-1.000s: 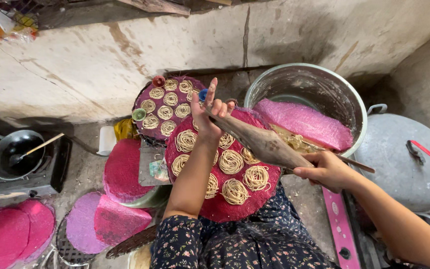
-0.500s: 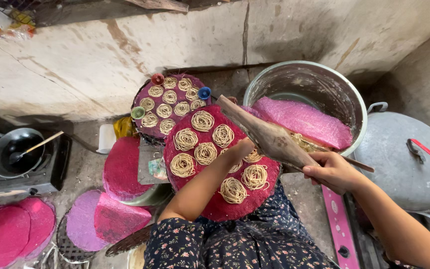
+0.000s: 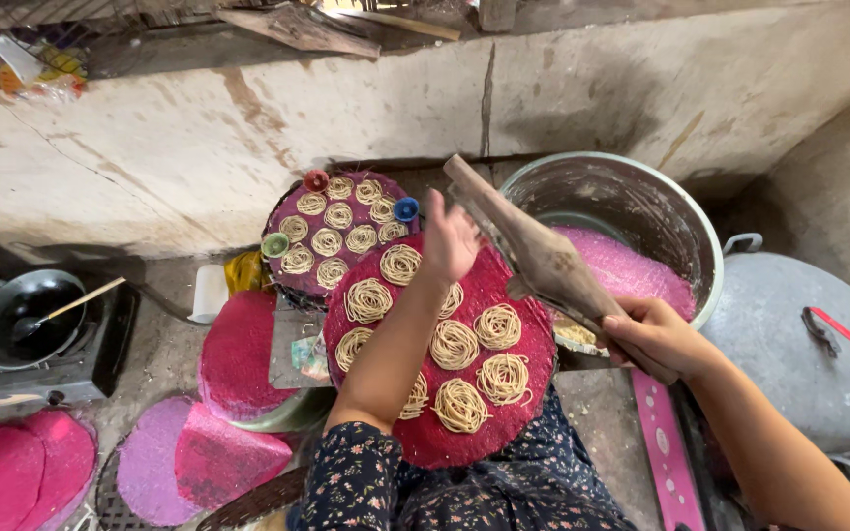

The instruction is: The person sits on the floor and uses a wooden dough press to extrude dough into noodle nests. They scoop dough from a large basin into the press, squeeze the press over pink trays, and arrange the extruded noodle nests on the trays.

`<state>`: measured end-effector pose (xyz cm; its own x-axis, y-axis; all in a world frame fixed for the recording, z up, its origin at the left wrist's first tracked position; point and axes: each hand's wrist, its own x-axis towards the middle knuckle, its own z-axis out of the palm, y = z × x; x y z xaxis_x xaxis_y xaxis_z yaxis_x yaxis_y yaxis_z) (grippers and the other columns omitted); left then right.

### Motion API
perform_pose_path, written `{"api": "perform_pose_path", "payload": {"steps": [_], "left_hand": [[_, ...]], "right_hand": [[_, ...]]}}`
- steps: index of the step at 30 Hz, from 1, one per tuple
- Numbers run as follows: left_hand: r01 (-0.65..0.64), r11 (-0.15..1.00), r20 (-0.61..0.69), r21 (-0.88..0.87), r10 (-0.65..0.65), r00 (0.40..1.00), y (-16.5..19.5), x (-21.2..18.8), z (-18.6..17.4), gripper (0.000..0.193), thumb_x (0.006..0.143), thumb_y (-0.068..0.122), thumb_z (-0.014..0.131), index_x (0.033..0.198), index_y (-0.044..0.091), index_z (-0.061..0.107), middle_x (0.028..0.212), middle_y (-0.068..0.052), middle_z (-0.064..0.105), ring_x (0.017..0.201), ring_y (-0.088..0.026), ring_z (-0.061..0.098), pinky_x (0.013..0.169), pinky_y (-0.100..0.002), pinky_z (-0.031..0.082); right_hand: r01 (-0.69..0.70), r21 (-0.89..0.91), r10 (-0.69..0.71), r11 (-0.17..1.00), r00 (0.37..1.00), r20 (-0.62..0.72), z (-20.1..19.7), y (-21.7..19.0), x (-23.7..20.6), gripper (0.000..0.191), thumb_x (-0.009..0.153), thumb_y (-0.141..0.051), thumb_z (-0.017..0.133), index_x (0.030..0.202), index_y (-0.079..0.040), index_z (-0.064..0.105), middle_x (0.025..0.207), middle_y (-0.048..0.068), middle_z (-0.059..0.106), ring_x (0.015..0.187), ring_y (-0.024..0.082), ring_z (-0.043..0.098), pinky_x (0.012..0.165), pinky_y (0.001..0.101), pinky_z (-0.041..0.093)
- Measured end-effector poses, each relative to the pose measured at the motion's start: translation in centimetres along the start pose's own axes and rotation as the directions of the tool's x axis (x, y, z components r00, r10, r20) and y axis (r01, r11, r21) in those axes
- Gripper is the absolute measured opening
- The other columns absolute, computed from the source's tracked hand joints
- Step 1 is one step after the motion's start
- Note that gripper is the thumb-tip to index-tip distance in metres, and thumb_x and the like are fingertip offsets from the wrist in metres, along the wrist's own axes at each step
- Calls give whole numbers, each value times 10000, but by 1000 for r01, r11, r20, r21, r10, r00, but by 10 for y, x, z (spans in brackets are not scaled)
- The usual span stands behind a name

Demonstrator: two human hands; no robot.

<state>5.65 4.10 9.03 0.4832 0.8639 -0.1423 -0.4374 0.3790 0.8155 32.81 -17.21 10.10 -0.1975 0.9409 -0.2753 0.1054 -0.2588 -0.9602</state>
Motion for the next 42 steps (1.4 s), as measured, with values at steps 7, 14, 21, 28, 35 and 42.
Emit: {"api": "perform_pose_path", "payload": {"steps": [7, 14, 21, 28, 35, 42], "left_hand": [[11, 680, 362, -733, 377, 852, 50, 46, -20, 803, 1041, 707, 195, 1639, 182, 306, 766, -43, 546, 799, -235, 586, 907, -424, 494], [-127, 685, 129, -717, 311, 942, 25, 68, -49, 843, 1000, 743, 206, 1596, 167, 361, 635, -25, 504, 604, -206, 541, 737, -433, 501], [-130, 694, 96, -708, 276, 956, 11, 64, -48, 827, 1023, 739, 208, 1571, 161, 431, 565, 23, 425, 532, -159, 466, 672, -356, 453], [-186, 720, 66, -668, 307, 949, 48, 52, -49, 834, 992, 753, 206, 1553, 182, 440, 543, 36, 367, 491, -142, 402, 629, -334, 415], [-181, 706, 48, -685, 292, 955, 39, 50, -36, 850, 989, 745, 283, 1565, 135, 420, 537, 39, 333, 493, -136, 352, 623, -333, 397], [-216, 715, 108, -665, 378, 919, 52, 47, -71, 841, 974, 742, 325, 1559, 148, 435, 545, 35, 341, 499, -142, 368, 620, -332, 398]], "right_hand": [[-196, 43, 189, 980, 975, 119, -8, -9, 45, 469, 997, -435, 479, 1022, -15, 686, 746, 58, 673, 575, 131, 594, 495, 301, 491], [-279, -247, 266, 928, 960, -85, -2, -14, 86, 453, 987, -442, 539, 1043, -38, 736, 708, 54, 665, 561, 138, 603, 523, 310, 509], [-346, -465, 256, 815, 935, -246, 1, -49, 60, 476, 933, -483, 612, 1068, -56, 775, 669, 57, 718, 536, 145, 627, 502, 302, 506], [-229, -382, 160, 895, 966, -205, 22, -64, 50, 489, 926, -451, 669, 1119, -25, 812, 649, 31, 672, 510, 119, 556, 475, 317, 466], [-186, -622, -15, 761, 953, -303, 11, -80, 35, 438, 882, -431, 700, 1195, -134, 775, 666, 72, 729, 557, 120, 627, 549, 330, 536], [-128, -609, -27, 783, 971, -238, 38, -66, 52, 459, 881, -461, 693, 1180, -124, 779, 689, 95, 747, 559, 160, 661, 578, 359, 562]]}}
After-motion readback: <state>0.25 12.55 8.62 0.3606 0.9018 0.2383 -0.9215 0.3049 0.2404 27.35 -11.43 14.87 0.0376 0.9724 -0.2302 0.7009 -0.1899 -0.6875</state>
